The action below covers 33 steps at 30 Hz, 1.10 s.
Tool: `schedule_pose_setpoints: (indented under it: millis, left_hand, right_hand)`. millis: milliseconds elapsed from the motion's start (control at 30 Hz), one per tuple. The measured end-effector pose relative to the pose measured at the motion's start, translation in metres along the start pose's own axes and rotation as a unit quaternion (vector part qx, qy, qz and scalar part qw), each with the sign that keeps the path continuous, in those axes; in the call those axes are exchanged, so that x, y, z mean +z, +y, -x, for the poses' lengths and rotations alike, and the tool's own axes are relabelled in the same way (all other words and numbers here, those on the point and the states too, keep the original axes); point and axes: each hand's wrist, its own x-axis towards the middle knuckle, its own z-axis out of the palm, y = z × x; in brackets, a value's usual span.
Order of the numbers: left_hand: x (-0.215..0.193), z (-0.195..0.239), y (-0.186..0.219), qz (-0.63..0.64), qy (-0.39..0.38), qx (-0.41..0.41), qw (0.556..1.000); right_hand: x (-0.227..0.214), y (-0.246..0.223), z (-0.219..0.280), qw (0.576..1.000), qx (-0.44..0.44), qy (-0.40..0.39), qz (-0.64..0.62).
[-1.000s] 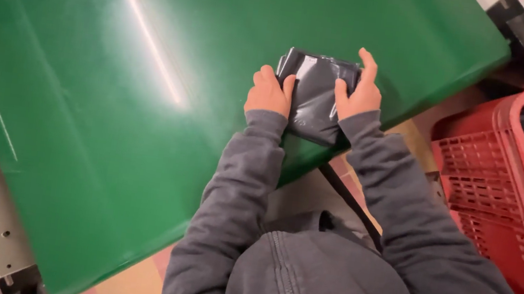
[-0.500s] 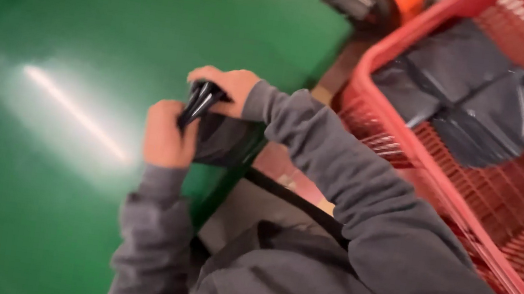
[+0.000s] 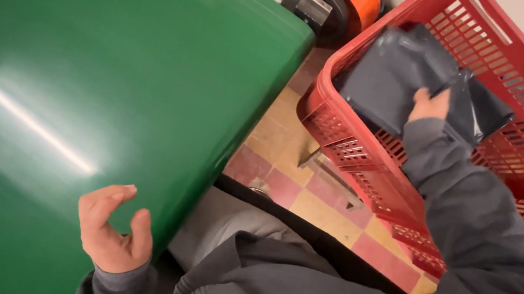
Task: Fold flat black plastic bags into squares and place them into a collection crate.
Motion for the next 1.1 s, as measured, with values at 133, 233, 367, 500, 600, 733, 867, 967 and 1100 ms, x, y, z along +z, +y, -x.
schedule_pose_setpoints:
  millis: [133, 233, 367, 500, 600, 733, 867, 967, 1100]
  left_hand:
    - [0.008, 0.006, -0.002, 0.007, 0.0, -0.053, 0.999]
    - [0.01, 0.005, 0.001, 0.0, 0.002, -0.072, 0.997]
    - [0.004, 0.022, -0.012, -0.021, 0.012, -0.091, 0.996]
    - [0.01, 0.022, -0.017, -0.053, -0.003, -0.107, 0.993]
    - [0.02, 0.021, -0.015, -0.105, -0.04, -0.092, 0.989]
    - [0.025, 0.036, -0.027, -0.182, -0.088, -0.048, 0.978]
    - [0.033, 0.063, -0.032, -0.249, -0.085, -0.082, 0.961]
    - [0.039, 0.075, -0.036, -0.304, -0.106, -0.088, 0.943]
    - [0.047, 0.086, -0.031, -0.357, -0.143, -0.092, 0.918]
  right_hand:
    - [0.005, 0.091, 0.028, 0.992, 0.102, -0.067, 0.023]
    - [0.005, 0.16, 0.03, 0.932, 0.197, -0.218, 0.213]
    - [-0.018, 0.012, 0.013, 0.739, 0.183, -0.45, 0.467]
    - [0.023, -0.153, 0.03, 0.775, 0.044, -0.369, 0.511]
    - [0.053, -0.107, 0.026, 0.79, -0.259, -0.331, 0.446]
    - [0.085, 0.04, 0.022, 0.719, -0.507, -0.264, 0.395]
    - [0.066, 0.113, -0.006, 0.721, -0.528, -0.3, 0.333]
    - [0.099, 0.096, -0.013, 0.77, -0.498, -0.284, 0.281]
    - [0.073, 0.099, -0.018, 0.832, -0.419, -0.254, 0.259]
